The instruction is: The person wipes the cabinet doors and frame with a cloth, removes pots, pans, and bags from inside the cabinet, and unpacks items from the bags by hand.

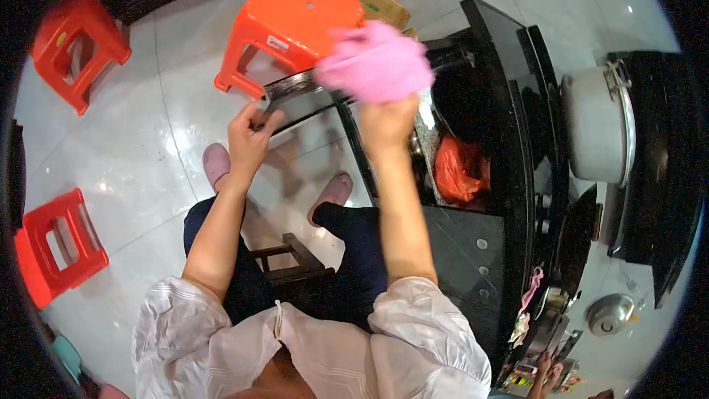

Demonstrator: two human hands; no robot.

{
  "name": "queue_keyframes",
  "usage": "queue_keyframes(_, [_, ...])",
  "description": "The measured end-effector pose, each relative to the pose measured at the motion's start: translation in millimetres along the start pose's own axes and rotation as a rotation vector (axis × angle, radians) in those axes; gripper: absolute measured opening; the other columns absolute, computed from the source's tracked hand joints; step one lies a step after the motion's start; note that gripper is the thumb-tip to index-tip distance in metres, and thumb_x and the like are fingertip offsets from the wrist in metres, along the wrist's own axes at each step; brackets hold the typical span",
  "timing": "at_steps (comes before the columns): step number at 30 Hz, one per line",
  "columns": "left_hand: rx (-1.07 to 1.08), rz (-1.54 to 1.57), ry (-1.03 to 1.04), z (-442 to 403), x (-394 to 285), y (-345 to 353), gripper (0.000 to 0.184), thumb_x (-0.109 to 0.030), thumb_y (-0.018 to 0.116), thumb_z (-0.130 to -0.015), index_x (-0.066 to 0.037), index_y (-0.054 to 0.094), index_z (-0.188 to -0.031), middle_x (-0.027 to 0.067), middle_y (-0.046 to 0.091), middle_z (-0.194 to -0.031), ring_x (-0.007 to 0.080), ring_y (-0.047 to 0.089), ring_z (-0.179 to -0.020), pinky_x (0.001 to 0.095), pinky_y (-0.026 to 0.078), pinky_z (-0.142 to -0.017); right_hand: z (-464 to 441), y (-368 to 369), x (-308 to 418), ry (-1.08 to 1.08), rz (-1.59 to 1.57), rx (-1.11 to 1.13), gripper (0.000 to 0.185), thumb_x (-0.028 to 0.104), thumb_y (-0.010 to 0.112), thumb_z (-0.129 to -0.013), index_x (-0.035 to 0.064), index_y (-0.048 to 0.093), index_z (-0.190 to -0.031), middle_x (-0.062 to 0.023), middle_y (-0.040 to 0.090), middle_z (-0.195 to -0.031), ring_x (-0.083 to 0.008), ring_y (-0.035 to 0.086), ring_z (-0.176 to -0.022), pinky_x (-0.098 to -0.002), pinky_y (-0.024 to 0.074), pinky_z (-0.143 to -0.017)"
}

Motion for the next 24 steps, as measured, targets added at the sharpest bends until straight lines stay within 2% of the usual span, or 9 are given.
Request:
queue_keyframes(3, [-0.017,0.040,-0.067,-3.6,11.0,0.7,0.022,-0.013,0.078,-0.077,-0.002,0.060,-0.081,0.0017,0.052,-0.066,0.0110,0.043,-0.059,0.0273,0.036,-0.054,-41.5,-37.3,-40.4,-0.058,0.342,-0.051,0.031,-0.008,0.048,-0.079,-0.0023,0.071,-0.100,-0.0154,0.071,-0.101,-0.0245,0.067,-0.097,-0.0313,0.0476,-0.089])
queue_keyframes(4, [-0.036,0.056,-0.077,-2.9,13.1,0.3,0.021,-0.013,0.078,-0.077,-0.002,0.060,-0.081,0.0017,0.052,-0.066,0.0110,0.043,-0.059,0.0273,0.036,-0.054,-46.6,-46.5,-56.9,0.054,0.361,-0.086,0.032,-0.006,0.047,-0.080,-0.0024,0.071,-0.101,-0.0152,0.071,-0.102,-0.0242,0.067,-0.097,-0.0315,0.0473,-0.090])
queue_keyframes(6, [-0.063,0.097,-0.084,-5.3,14.2,3.6,0.021,-0.012,0.078,-0.077,-0.002,0.060,-0.082,0.0016,0.051,-0.065,0.0108,0.043,-0.059,0.0273,0.036,-0.054,-51.1,-45.3,-52.6,-0.046,0.321,-0.028,0.032,-0.008,0.049,-0.078,-0.0021,0.070,-0.101,-0.0143,0.071,-0.101,-0.0248,0.067,-0.098,-0.0330,0.0475,-0.090])
queue_keyframes(8, [-0.075,0.107,-0.104,-5.7,18.1,4.7,0.020,-0.011,0.078,-0.078,-0.003,0.060,-0.083,0.0010,0.049,-0.064,0.0106,0.041,-0.058,0.0273,0.035,-0.054,-30.5,-26.6,-38.8,0.114,0.269,-0.005,0.031,-0.009,0.053,-0.075,-0.0022,0.070,-0.101,-0.0152,0.071,-0.100,-0.0250,0.067,-0.101,-0.0345,0.0473,-0.091])
queue_keyframes(11, [-0.075,0.055,-0.073,-6.4,16.7,8.3,0.020,-0.010,0.077,-0.079,-0.003,0.060,-0.085,0.0002,0.045,-0.061,0.0102,0.039,-0.057,0.0272,0.034,-0.053,4.3,15.4,33.1,-0.295,0.327,0.081,0.034,-0.006,0.061,-0.069,0.0004,0.069,-0.101,-0.0189,0.068,-0.104,-0.0373,0.063,-0.103,-0.0456,0.0464,-0.093])
queue_keyframes(12, [-0.081,0.017,-0.060,-5.3,16.8,5.6,0.019,-0.010,0.077,-0.079,-0.003,0.060,-0.086,0.0000,0.044,-0.060,0.0100,0.038,-0.056,0.0272,0.034,-0.053,14.5,21.4,44.9,-0.374,0.396,0.088,0.037,-0.004,0.063,-0.065,0.0022,0.070,-0.101,-0.0198,0.067,-0.105,-0.0429,0.061,-0.103,-0.0506,0.0458,-0.094])
queue_keyframes(15, [-0.069,0.035,-0.001,-4.8,27.5,8.2,0.021,-0.010,0.076,-0.080,-0.002,0.059,-0.090,-0.0005,0.041,-0.058,0.0100,0.036,-0.055,0.0277,0.034,-0.052,10.0,9.8,31.4,-0.463,0.326,0.151,0.032,-0.004,0.061,-0.071,0.0014,0.070,-0.101,-0.0219,0.067,-0.106,-0.0458,0.060,-0.105,-0.0520,0.0448,-0.094])
queue_keyframes(22, [-0.070,-0.004,-0.029,-5.0,28.6,6.8,0.018,-0.012,0.074,-0.085,-0.002,0.061,-0.094,-0.0010,0.054,-0.066,0.0060,0.044,-0.059,0.0235,0.036,-0.055,-75.1,-67.1,-114.5,-0.308,0.578,0.024,0.044,-0.013,0.056,-0.067,0.0085,0.072,-0.102,-0.0133,0.067,-0.110,-0.0318,0.061,-0.109,-0.0393,0.0454,-0.095])
queue_keyframes(24, [-0.058,0.067,-0.078,-1.3,27.2,10.3,0.018,-0.013,0.070,-0.089,0.000,0.065,-0.100,0.0024,0.064,-0.086,0.0101,0.055,-0.078,0.0262,0.043,-0.073,-90.6,-87.3,-136.7,-0.301,0.655,-0.055,0.048,-0.014,0.055,-0.064,0.0090,0.072,-0.103,-0.0126,0.067,-0.111,-0.0305,0.060,-0.109,-0.0367,0.0447,-0.094])
Point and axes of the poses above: each hand's wrist, its own z-axis away from the middle knuckle, its own y-axis out of the palm, x = y × z, the point moved 6 cm from there along -z, towards the middle knuckle
